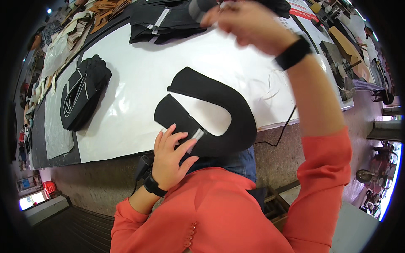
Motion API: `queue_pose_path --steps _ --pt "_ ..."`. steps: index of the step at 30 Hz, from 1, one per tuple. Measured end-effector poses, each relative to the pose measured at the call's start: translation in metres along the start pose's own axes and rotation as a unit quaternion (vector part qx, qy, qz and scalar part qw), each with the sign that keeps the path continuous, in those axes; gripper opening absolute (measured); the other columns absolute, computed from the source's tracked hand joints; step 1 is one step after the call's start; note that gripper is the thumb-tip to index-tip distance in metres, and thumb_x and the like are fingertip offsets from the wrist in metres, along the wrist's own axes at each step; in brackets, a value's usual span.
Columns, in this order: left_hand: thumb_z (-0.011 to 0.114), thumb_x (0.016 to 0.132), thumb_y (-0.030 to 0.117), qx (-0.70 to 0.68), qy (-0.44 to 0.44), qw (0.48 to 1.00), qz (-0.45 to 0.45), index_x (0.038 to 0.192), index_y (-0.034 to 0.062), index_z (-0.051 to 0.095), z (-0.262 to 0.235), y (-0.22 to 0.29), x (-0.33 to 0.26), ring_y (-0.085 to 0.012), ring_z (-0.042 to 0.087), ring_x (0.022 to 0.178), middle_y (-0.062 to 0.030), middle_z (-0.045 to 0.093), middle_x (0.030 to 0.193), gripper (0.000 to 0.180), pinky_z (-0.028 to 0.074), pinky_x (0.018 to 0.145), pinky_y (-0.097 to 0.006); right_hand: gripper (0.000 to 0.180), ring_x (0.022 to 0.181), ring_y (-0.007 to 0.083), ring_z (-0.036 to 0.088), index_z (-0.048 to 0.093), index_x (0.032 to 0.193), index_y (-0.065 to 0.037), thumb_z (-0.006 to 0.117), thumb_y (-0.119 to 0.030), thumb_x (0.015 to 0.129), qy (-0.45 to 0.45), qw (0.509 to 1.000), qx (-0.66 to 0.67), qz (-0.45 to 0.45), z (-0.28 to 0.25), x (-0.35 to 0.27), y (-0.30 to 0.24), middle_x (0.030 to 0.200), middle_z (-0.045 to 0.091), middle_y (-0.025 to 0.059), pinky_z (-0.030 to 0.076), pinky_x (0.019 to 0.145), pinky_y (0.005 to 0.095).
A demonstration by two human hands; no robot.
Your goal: Trim and clean excess material or threads from shoe upper components using snips.
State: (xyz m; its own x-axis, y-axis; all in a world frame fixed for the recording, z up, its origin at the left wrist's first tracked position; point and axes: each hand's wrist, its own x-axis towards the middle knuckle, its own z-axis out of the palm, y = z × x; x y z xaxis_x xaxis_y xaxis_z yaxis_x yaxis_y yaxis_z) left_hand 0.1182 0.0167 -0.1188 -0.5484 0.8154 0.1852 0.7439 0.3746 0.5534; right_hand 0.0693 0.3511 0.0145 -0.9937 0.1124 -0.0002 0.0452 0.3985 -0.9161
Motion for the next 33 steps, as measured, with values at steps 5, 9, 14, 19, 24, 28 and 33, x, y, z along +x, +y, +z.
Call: queue_pose_path --steps 5,9,14,19,24,28,33 --pt "0.072 0.084 0.016 0.038 0.070 0.996 -0.049 0.127 0.0077 0.061 -0.012 -0.016 0.003 -0.0409 0.043 0.133 -0.0125 0.057 0.129 0.044 0.030 0.111 -0.057 0.024 0.055 0.0035 0.046 0.071 0.094 -0.006 0.066 -0.029 0.088 -0.154 0.977 -0.026 0.144 0.068 0.011 0.055 0.073 0.063 -0.0023 0.033 0.046 0.0203" --pt "0.071 0.085 0.021 0.073 0.078 0.992 -0.066 0.130 0.0077 0.060 -0.015 -0.028 0.010 -0.0439 0.039 0.135 -0.0136 0.053 0.139 0.048 0.030 0.110 -0.058 0.025 0.064 0.0117 0.061 0.069 0.093 -0.001 0.063 -0.025 0.087 -0.163 0.974 -0.125 0.090 0.082 0.014 0.087 0.081 0.072 0.0047 0.046 0.057 0.0258" --pt "0.072 0.084 0.027 0.116 0.052 0.989 -0.074 0.132 0.0093 0.060 -0.011 -0.028 0.008 -0.0431 0.038 0.136 -0.0111 0.051 0.145 0.052 0.029 0.110 -0.059 0.027 0.070 0.0224 0.066 0.068 0.091 0.001 0.062 -0.024 0.084 -0.107 0.971 -0.212 0.031 0.092 0.014 0.074 0.078 0.071 0.0127 0.051 0.068 0.0323" --pt "0.075 0.082 0.029 0.115 0.061 0.987 -0.099 0.131 0.0118 0.062 -0.005 -0.019 -0.004 -0.0413 0.038 0.136 -0.0104 0.052 0.142 0.053 0.030 0.110 -0.059 0.028 0.067 0.0280 0.066 0.072 0.082 0.001 0.068 -0.026 0.077 -0.115 0.963 -0.244 0.027 0.105 0.016 0.034 0.072 0.068 0.0172 0.053 0.069 0.0359" --pt "0.078 0.079 0.026 0.092 0.093 0.987 -0.095 0.128 0.0166 0.065 -0.001 -0.023 -0.006 -0.0394 0.039 0.134 -0.0088 0.054 0.135 0.052 0.030 0.110 -0.058 0.027 0.064 0.0124 0.056 0.072 0.085 0.001 0.072 -0.025 0.080 -0.179 0.969 -0.165 0.036 0.123 0.016 0.040 0.068 0.064 0.0060 0.047 0.064 0.0281" --pt "0.077 0.079 0.024 0.106 0.093 0.987 -0.081 0.128 0.0127 0.062 -0.003 -0.029 -0.008 -0.0390 0.040 0.134 -0.0085 0.055 0.136 0.052 0.030 0.110 -0.058 0.025 0.064 0.0116 0.057 0.071 0.082 0.001 0.072 -0.024 0.079 -0.252 0.956 -0.136 0.067 0.129 0.016 0.040 0.068 0.063 0.0047 0.046 0.062 0.0278" --pt "0.076 0.082 0.022 0.069 0.132 0.987 -0.068 0.124 0.0055 0.051 0.001 -0.035 -0.010 -0.0387 0.043 0.133 -0.0087 0.057 0.137 0.052 0.028 0.111 -0.059 0.024 0.063 0.0119 0.057 0.070 0.080 0.001 0.073 -0.023 0.078 -0.307 0.940 -0.142 0.050 0.137 0.017 0.052 0.065 0.062 0.0048 0.046 0.061 0.0279"
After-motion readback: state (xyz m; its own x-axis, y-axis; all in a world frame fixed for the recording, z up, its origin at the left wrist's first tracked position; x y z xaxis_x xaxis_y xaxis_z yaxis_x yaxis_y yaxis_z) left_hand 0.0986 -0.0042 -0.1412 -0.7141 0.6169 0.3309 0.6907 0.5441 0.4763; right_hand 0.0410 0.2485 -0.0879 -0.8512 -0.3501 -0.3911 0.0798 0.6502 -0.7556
